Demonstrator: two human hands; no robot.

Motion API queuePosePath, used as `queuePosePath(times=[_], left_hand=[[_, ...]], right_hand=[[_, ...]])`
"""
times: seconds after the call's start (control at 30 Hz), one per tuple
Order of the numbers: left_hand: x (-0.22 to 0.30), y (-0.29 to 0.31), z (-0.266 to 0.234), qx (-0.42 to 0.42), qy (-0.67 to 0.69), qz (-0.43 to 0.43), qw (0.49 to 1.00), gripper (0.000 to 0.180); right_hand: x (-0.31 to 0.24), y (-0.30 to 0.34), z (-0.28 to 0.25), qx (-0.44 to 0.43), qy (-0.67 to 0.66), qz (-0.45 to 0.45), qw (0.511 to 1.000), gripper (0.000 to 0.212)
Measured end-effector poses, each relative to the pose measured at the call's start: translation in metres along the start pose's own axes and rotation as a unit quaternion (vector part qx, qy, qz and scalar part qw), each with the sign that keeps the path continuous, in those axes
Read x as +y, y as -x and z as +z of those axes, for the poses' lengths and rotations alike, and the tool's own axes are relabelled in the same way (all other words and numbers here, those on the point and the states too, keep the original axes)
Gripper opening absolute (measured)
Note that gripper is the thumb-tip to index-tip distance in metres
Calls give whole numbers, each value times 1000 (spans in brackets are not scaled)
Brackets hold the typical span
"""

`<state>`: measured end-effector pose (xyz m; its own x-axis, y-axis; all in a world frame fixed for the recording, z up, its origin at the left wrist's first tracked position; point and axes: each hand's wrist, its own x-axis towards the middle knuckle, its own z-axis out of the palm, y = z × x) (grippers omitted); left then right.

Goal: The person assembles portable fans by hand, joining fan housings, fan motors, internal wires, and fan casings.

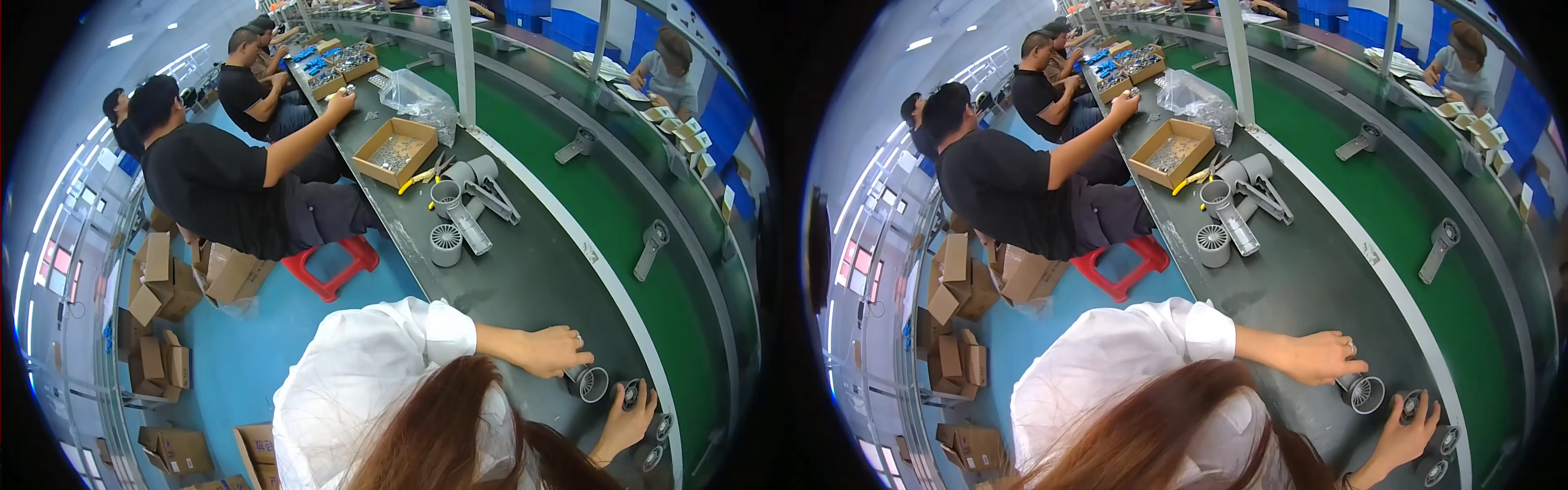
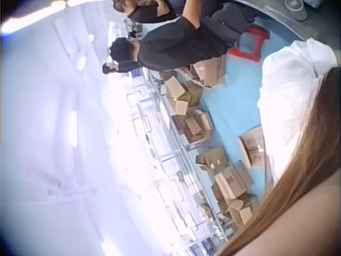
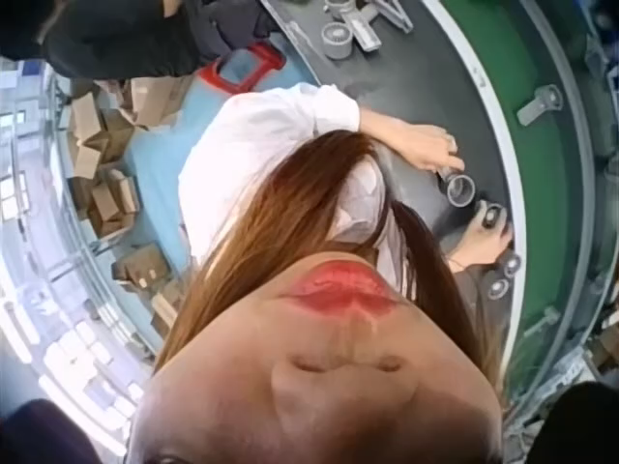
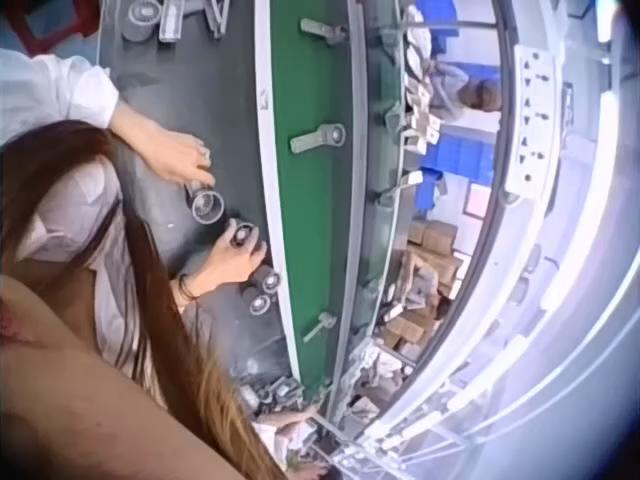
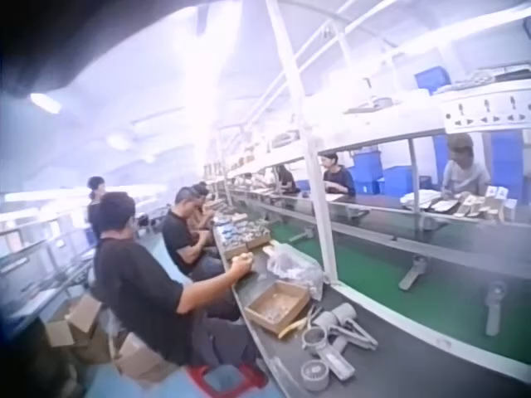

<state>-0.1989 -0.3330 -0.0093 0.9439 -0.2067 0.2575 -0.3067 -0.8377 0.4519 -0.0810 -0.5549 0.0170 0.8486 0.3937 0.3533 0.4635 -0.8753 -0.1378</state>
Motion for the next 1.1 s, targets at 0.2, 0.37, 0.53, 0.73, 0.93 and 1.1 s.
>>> queuePosePath(times=[0.2, 0.37, 0.53, 0.73, 0.93, 1.1], left_hand=[[3, -8, -2, -56, 75, -6, 996, 82], [5, -19, 1, -45, 83, 34, 995, 89], [7, -27, 9, -52, 82, 40, 994, 91], [9, -23, 16, -47, 84, 11, 995, 88], [13, -21, 17, -94, 60, 0, 994, 87], [17, -17, 22, -106, -10, 9, 994, 87]], right_hand=[[12, 2, 7, -25, -91, -97, 991, 44], [12, 2, 3, -47, -187, -155, 969, 38], [9, 2, 6, -40, -232, -186, 954, 29], [-1, 8, 8, 61, -237, -81, 966, 30], [-17, 8, -6, 0, -58, 119, 991, 49], [-20, 10, 8, -25, -27, 148, 988, 57]])
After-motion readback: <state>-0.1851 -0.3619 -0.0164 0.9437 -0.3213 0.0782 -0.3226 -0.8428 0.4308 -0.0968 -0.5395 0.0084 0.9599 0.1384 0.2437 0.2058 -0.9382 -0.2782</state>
